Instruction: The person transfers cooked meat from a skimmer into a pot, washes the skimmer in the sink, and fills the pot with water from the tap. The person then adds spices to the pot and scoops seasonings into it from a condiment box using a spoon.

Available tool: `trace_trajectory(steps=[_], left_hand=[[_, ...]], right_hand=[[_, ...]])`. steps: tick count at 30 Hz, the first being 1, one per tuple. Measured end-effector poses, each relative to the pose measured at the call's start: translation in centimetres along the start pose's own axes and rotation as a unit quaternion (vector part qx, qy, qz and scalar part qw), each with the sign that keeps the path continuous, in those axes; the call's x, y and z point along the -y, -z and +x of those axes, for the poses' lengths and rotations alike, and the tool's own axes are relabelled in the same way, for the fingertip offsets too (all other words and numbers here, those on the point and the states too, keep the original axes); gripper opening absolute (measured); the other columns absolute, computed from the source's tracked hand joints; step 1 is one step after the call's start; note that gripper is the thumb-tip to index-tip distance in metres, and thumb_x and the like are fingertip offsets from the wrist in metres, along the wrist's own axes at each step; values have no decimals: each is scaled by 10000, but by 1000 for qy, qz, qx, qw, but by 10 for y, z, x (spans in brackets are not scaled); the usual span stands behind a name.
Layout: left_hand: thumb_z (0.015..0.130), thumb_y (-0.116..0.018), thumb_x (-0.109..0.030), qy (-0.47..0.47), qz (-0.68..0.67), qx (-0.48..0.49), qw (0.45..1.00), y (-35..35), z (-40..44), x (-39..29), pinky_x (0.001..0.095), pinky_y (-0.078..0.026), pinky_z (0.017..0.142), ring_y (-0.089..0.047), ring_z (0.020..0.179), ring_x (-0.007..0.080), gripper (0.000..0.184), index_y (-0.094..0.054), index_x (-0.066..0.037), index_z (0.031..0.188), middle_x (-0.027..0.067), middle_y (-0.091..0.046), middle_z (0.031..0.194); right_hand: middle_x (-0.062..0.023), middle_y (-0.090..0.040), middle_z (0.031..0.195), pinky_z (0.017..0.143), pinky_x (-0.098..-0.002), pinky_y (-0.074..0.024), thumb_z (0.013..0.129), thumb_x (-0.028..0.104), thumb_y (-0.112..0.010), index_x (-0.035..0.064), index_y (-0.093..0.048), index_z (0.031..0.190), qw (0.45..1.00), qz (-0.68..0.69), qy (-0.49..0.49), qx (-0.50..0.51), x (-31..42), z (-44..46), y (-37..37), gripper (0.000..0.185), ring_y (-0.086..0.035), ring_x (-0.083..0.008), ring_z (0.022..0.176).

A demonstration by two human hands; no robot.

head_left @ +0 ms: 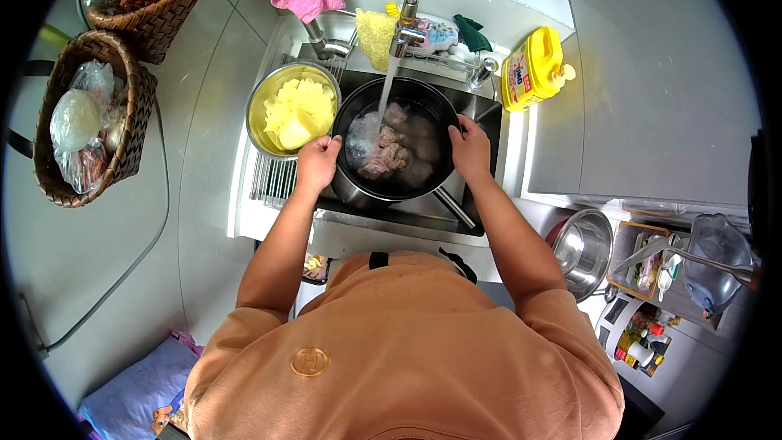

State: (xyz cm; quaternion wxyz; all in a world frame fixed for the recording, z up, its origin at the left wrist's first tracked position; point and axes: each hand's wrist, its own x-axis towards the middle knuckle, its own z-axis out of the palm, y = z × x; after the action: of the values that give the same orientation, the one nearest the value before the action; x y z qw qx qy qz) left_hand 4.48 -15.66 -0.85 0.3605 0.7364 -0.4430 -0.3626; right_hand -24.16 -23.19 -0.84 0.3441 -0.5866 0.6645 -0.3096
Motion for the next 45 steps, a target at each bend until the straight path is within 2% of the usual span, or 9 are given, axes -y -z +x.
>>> trace_trajectory(steps=[7, 10, 22, 25, 29, 35, 36, 39, 45], left_hand=[[910, -589, -245, 8, 4, 4, 1000, 1, -1, -2, 262, -312, 496, -319, 534, 58, 403, -473, -28, 590, -46, -378, 546], [894, -589, -264, -1, 3, 0, 1000, 0, 1, 1, 324, -369, 506, -384, 479, 136, 397, -508, -1, 608, 66, -442, 504], [889, -587, -258, 4, 13, -6, 1000, -1, 0, -2, 326, -379, 511, -400, 477, 153, 378, -523, 8, 628, 90, -464, 511], [907, -589, -249, -28, -1, -24, 999, -7, -2, -17, 284, -326, 498, -325, 524, 81, 405, -469, -14, 600, -13, -375, 529], [881, -584, -290, -14, 22, -20, 999, -6, 0, -38, 356, -392, 521, -416, 471, 221, 379, -539, -2, 638, 129, -497, 530], [875, -600, -264, -40, 18, -22, 999, -5, -4, -47, 353, -389, 514, -417, 469, 202, 370, -529, 7, 633, 134, -477, 524], [876, -600, -259, -37, 32, -24, 999, -8, -5, -53, 350, -389, 513, -418, 471, 194, 369, -528, 6, 630, 131, -474, 522], [879, -601, -242, -45, 31, -37, 998, -5, -1, -42, 345, -385, 514, -411, 478, 189, 360, -520, 5, 630, 128, -462, 520], [883, -596, -228, -53, 41, -52, 996, -5, -4, -50, 334, -387, 517, -407, 484, 173, 354, -520, -1, 622, 112, -467, 516]], right_hand=[[-131, -652, 718, 638, -349, -478, 846, 214, -608, 64, -618, 1120, 1000, 7, -4, 0, 1, -1, 1, 313, -636, -247, 647], [-130, -653, 719, 640, -350, -478, 846, 214, -608, 63, -617, 1121, 1000, 1, -6, 5, 3, -1, 2, 314, -638, -248, 650], [-147, -666, 795, 670, -359, -490, 844, 214, -612, 58, -624, 1113, 1000, -27, 5, -9, -3, 0, 1, 311, -651, -271, 705], [-153, -676, 810, 677, -354, -493, 843, 196, -611, 54, -636, 1090, 999, -7, 22, -31, -5, 3, 5, 286, -659, -276, 715], [-133, -683, 764, 673, -309, -490, 840, 162, -614, 43, -645, 1080, 998, 38, -48, -11, -1, 7, 15, 269, -661, -203, 686], [-142, -682, 787, 668, -295, -490, 838, 133, -607, 32, -652, 1069, 997, 73, 33, -3, -25, 18, 17, 256, -654, -184, 690], [-144, -680, 804, 674, -296, -489, 834, 135, -614, 25, -654, 1062, 997, 80, -12, -14, -21, 21, 18, 256, -654, -185, 706], [-139, -683, 808, 675, -295, -489, 832, 141, -620, 21, -656, 1059, 999, 25, 13, -16, -11, 19, 14, 259, -654, -188, 712], [-153, -686, 845, 696, -315, -495, 824, 170, -626, 22, -643, 1088, 997, 74, 14, 2, -11, 30, 13, 303, -660, -221, 719]])
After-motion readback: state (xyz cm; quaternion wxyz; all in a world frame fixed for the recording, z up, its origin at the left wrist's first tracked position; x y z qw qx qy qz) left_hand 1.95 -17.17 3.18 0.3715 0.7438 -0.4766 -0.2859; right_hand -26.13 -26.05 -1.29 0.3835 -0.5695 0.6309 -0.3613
